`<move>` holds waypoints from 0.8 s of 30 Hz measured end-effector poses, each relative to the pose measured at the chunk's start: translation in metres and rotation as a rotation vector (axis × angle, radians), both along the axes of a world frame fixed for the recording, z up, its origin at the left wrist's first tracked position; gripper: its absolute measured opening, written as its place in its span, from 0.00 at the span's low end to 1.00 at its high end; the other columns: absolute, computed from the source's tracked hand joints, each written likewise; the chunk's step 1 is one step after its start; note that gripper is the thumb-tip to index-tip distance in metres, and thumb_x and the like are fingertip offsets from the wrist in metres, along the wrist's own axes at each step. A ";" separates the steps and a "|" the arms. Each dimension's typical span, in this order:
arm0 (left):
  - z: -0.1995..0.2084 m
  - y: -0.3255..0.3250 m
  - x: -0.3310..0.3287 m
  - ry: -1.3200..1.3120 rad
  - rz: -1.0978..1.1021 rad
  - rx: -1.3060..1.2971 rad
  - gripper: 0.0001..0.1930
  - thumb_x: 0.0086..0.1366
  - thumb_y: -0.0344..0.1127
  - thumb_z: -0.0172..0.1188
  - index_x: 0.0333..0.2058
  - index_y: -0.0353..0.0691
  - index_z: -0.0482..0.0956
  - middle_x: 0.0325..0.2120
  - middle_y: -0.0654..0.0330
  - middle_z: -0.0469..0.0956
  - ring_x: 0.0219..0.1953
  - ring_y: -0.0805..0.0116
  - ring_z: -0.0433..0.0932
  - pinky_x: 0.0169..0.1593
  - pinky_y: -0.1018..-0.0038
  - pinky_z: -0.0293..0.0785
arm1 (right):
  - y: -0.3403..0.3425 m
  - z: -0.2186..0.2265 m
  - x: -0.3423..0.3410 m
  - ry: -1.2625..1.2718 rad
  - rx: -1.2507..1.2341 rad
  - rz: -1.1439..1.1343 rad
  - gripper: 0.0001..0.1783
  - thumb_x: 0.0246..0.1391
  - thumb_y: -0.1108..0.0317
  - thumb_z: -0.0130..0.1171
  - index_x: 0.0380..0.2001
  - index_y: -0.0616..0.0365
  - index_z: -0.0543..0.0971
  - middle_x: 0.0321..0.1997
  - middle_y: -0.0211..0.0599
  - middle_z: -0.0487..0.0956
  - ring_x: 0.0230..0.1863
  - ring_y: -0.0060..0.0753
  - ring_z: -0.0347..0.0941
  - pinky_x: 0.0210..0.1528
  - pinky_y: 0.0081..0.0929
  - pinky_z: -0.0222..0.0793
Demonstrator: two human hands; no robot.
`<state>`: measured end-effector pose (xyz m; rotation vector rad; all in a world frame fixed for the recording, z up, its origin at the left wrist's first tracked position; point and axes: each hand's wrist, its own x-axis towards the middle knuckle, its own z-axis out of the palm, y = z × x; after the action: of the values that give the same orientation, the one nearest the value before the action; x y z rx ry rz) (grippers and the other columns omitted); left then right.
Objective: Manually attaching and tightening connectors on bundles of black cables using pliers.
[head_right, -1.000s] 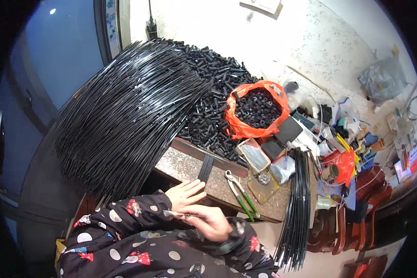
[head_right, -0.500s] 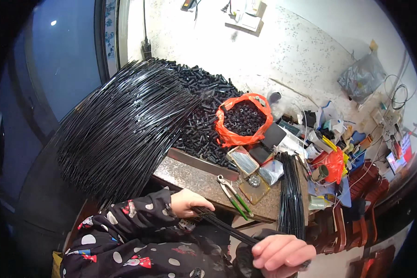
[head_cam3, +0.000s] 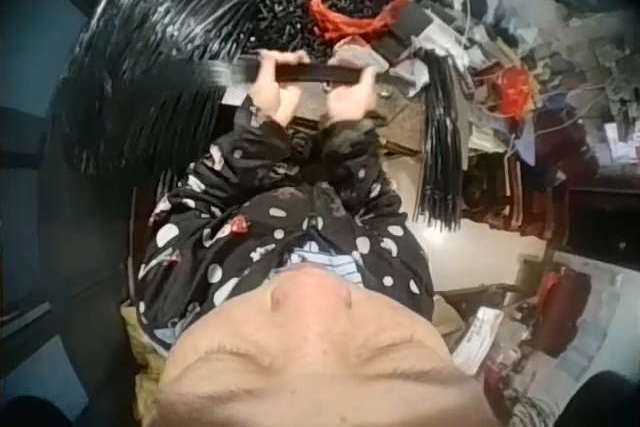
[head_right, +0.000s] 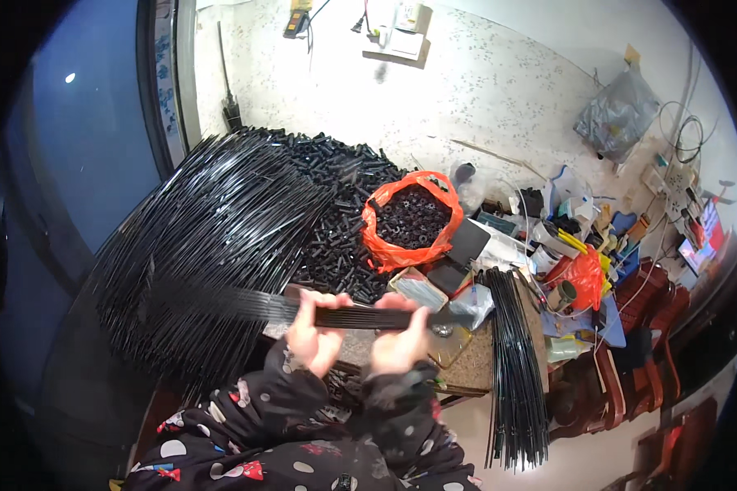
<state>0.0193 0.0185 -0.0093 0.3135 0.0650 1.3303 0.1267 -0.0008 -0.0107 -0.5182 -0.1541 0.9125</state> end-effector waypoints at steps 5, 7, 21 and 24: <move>0.006 -0.033 0.009 0.430 -0.776 -0.067 0.23 0.65 0.45 0.43 0.51 0.34 0.63 0.46 0.54 0.69 0.49 0.65 0.67 0.52 0.70 0.63 | 0.002 0.065 0.046 -0.185 0.187 -0.209 0.15 0.56 0.55 0.47 0.31 0.56 0.70 0.19 0.25 0.66 0.20 0.19 0.63 0.32 0.25 0.68; 0.020 -0.031 -0.014 0.720 -0.793 0.583 0.17 0.62 0.35 0.49 0.48 0.33 0.67 0.43 0.55 0.72 0.45 0.67 0.71 0.50 0.75 0.65 | -0.006 0.079 0.037 -0.404 0.239 -0.137 0.17 0.57 0.53 0.44 0.33 0.56 0.69 0.18 0.26 0.66 0.18 0.19 0.61 0.27 0.24 0.66; 0.017 0.104 -0.013 1.308 0.012 1.004 0.05 0.59 0.32 0.53 0.31 0.42 0.77 0.25 0.66 0.80 0.32 0.73 0.78 0.61 0.51 0.35 | 0.026 -0.115 -0.004 -0.603 0.056 0.713 0.19 0.57 0.58 0.42 0.39 0.65 0.69 0.28 0.35 0.73 0.30 0.26 0.69 0.36 0.23 0.66; 0.038 0.112 -0.020 1.075 -0.443 1.245 0.09 0.59 0.35 0.54 0.36 0.39 0.77 0.34 0.60 0.78 0.41 0.69 0.75 0.60 0.57 0.44 | 0.045 -0.101 0.004 -0.394 0.131 0.566 0.20 0.55 0.58 0.47 0.42 0.66 0.68 0.34 0.40 0.75 0.36 0.28 0.72 0.41 0.23 0.68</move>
<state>-0.0004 0.1307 0.0282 1.9503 0.0513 0.4783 0.1305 0.0437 -0.1115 -0.5371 -0.7421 1.3310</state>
